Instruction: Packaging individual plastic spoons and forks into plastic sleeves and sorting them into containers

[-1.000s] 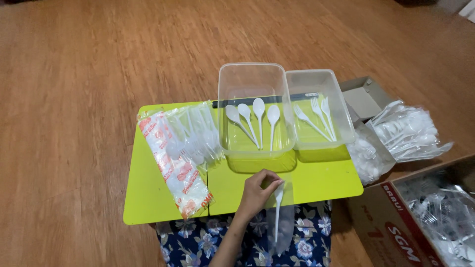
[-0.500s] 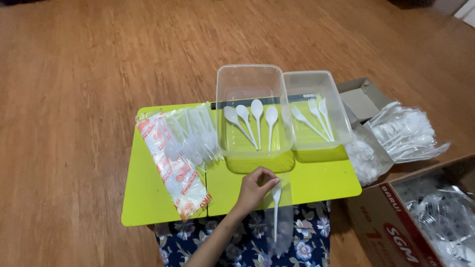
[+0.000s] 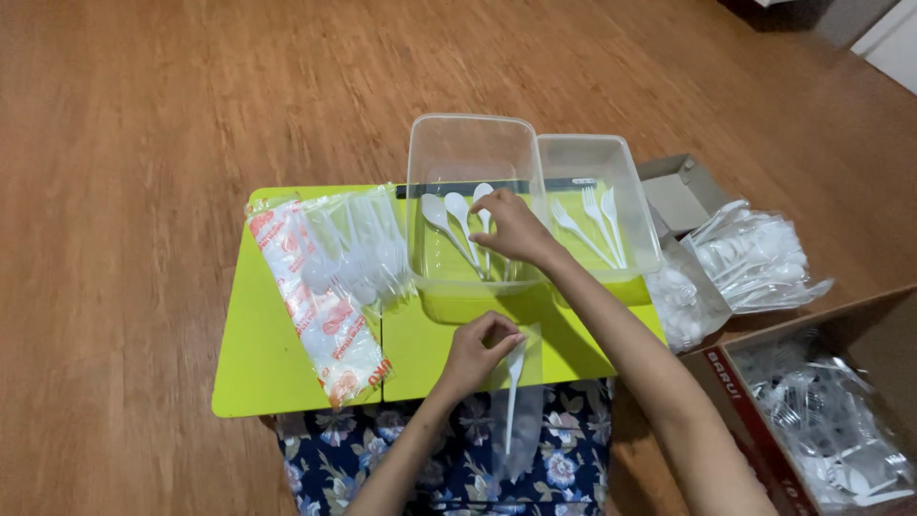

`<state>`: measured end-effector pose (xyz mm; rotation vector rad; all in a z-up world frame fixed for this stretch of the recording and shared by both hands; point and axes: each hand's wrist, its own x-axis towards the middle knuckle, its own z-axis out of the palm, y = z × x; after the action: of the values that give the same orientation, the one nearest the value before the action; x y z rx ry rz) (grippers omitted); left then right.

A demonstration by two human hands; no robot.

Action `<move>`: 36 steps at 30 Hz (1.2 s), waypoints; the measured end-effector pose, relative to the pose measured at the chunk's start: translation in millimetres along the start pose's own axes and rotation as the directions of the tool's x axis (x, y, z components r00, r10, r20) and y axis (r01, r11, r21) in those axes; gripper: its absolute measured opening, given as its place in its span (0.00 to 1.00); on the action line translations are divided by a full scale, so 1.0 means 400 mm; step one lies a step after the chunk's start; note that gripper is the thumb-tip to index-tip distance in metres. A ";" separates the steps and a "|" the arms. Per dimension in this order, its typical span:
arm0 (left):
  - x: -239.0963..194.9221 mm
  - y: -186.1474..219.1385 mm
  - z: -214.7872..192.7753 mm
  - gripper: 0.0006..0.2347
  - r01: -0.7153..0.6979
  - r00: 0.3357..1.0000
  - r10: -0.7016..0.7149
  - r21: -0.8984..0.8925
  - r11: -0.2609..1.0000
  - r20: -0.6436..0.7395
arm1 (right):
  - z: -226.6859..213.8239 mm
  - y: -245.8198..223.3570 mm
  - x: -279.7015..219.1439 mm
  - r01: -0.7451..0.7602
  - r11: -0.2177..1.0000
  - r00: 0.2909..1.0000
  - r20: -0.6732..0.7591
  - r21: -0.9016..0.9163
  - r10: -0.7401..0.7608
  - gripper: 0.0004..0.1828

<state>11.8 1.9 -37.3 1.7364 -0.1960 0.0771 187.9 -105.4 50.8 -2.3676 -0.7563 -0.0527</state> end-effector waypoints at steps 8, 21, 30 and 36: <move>-0.010 0.022 -0.005 0.06 -0.046 0.998 0.043 0.066 0.997 0.043 | 0.081 0.006 0.080 -0.216 0.960 0.923 0.285 -0.178 0.260 0.49; -0.007 -0.014 0.004 0.06 -0.088 0.992 0.078 0.095 0.992 0.101 | 0.107 0.067 0.098 -0.226 0.974 0.953 0.210 0.002 0.220 0.31; 0.000 0.021 -0.008 0.04 -0.061 0.996 0.057 0.053 0.997 0.071 | -0.013 -0.013 0.057 -0.463 0.878 0.877 0.209 0.125 0.433 0.43; -0.004 0.064 -0.011 0.03 -0.022 0.997 0.015 0.092 0.996 0.070 | -0.054 -0.066 0.016 -0.497 0.867 0.856 0.191 0.047 0.480 0.32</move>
<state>6.1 2.4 -12.1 1.8312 -0.2634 0.0399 182.4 -98.4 84.6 -2.4217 -0.2017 0.4029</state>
